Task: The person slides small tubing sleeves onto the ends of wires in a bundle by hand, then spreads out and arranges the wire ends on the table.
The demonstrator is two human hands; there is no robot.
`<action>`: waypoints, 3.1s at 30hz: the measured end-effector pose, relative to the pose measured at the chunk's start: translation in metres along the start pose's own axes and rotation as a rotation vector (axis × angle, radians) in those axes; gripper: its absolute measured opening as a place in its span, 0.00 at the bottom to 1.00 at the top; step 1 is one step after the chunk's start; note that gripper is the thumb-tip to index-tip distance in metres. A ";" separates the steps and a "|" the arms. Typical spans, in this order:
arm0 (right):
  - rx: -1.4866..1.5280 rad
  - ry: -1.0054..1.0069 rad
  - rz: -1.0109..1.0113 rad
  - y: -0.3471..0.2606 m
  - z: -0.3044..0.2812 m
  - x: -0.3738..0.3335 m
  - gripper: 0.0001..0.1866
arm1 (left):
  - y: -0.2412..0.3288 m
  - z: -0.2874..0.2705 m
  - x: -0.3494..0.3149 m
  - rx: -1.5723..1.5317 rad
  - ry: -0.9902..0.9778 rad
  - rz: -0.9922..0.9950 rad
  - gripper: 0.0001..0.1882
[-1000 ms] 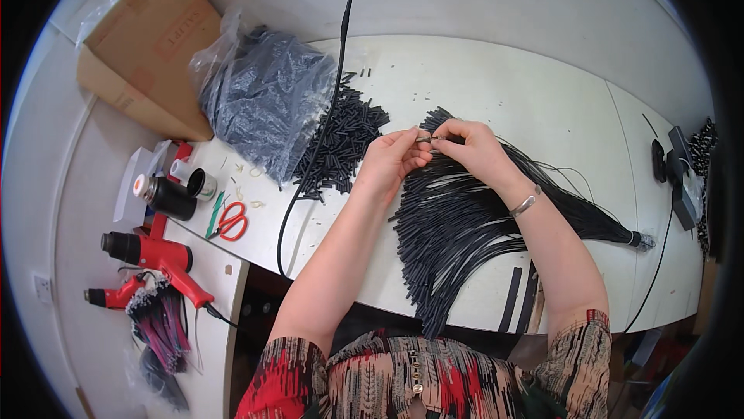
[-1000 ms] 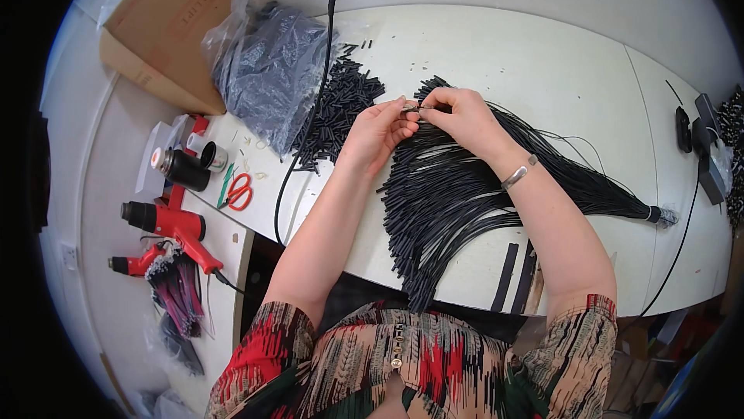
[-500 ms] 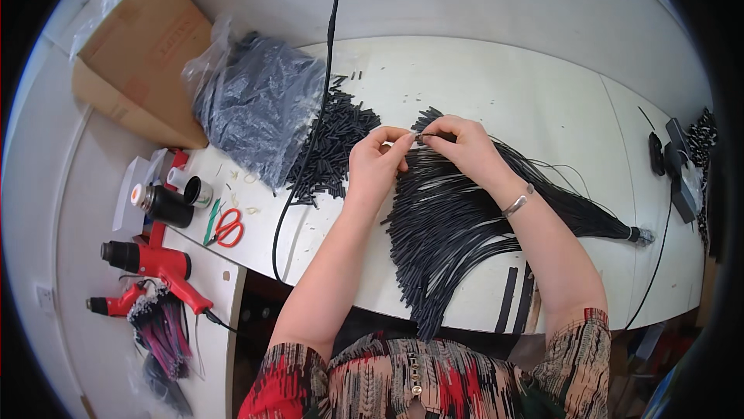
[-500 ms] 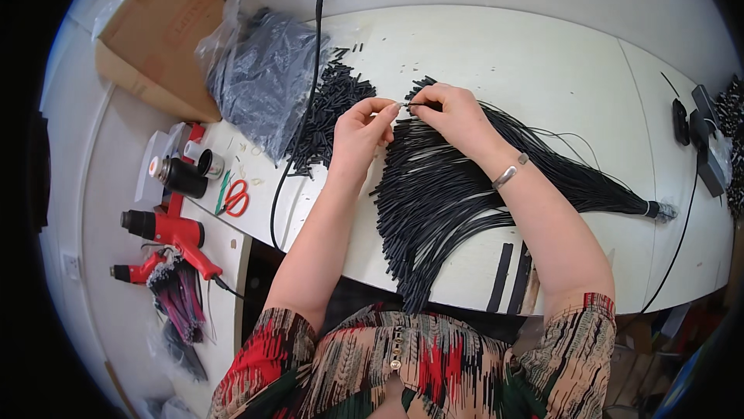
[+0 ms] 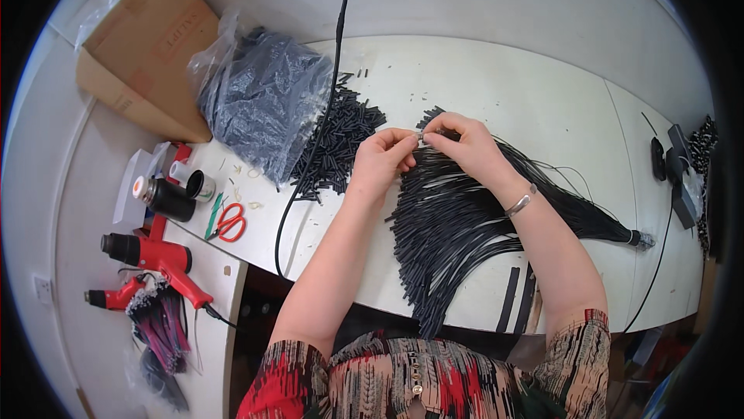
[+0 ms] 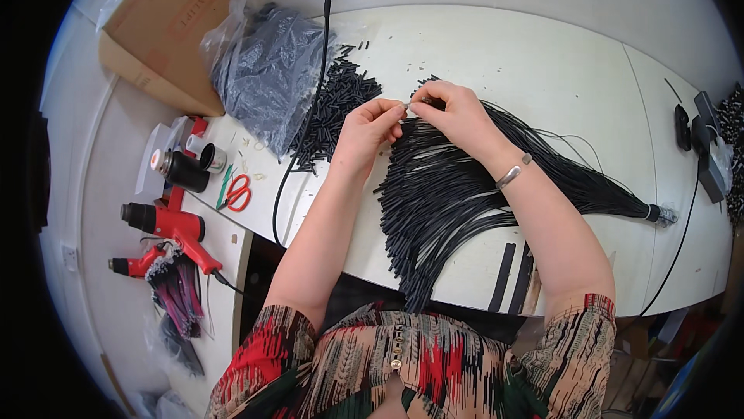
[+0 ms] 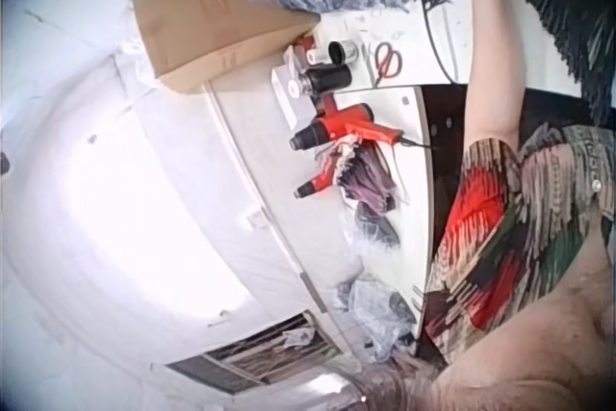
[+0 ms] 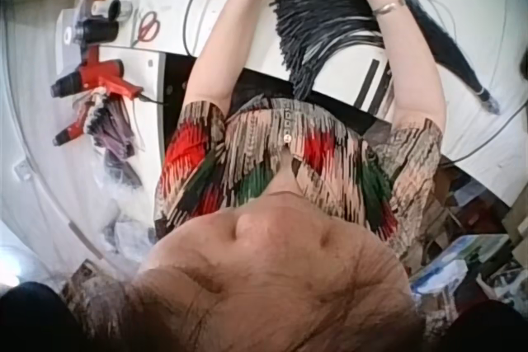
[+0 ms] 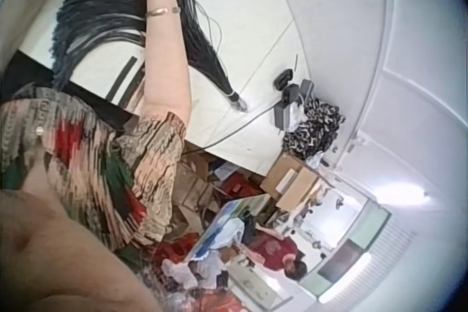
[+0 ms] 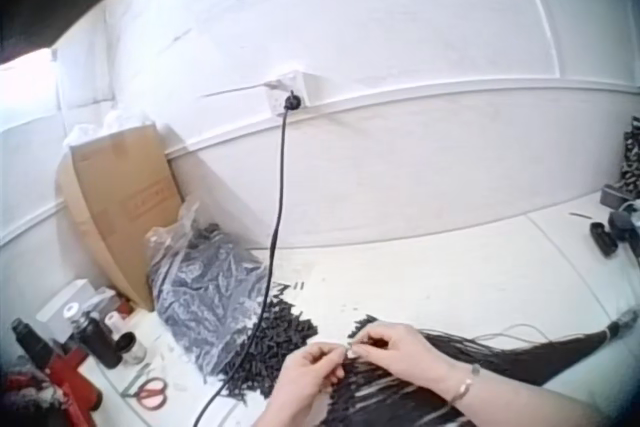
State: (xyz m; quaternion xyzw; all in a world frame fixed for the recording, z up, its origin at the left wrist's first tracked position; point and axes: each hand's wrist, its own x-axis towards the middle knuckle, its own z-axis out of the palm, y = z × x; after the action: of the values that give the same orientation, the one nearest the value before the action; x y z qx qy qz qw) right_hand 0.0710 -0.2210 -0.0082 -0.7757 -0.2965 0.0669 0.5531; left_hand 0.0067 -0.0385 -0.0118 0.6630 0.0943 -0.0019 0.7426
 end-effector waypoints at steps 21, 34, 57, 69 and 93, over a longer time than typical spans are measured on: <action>0.074 -0.045 0.055 0.003 0.000 0.000 0.06 | 0.035 -0.047 0.007 0.763 0.196 0.292 0.08; 0.081 -0.031 0.063 0.003 0.002 -0.001 0.07 | 0.004 -0.039 0.011 1.486 0.200 0.375 0.07; 0.121 0.039 0.030 0.000 0.003 -0.001 0.06 | -0.010 -0.005 0.014 -0.314 -0.059 -0.096 0.10; 0.114 0.025 0.041 -0.003 0.003 -0.002 0.04 | -0.011 -0.004 0.013 -0.334 -0.069 -0.104 0.11; 0.091 0.000 0.035 0.007 0.000 -0.002 0.07 | -0.015 -0.004 0.017 -0.422 -0.126 -0.066 0.19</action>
State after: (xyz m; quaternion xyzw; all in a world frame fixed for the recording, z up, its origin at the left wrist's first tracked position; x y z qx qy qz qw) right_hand 0.0719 -0.2231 -0.0148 -0.7547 -0.2797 0.0900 0.5866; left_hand 0.0211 -0.0347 -0.0292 0.4879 0.0679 -0.0478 0.8689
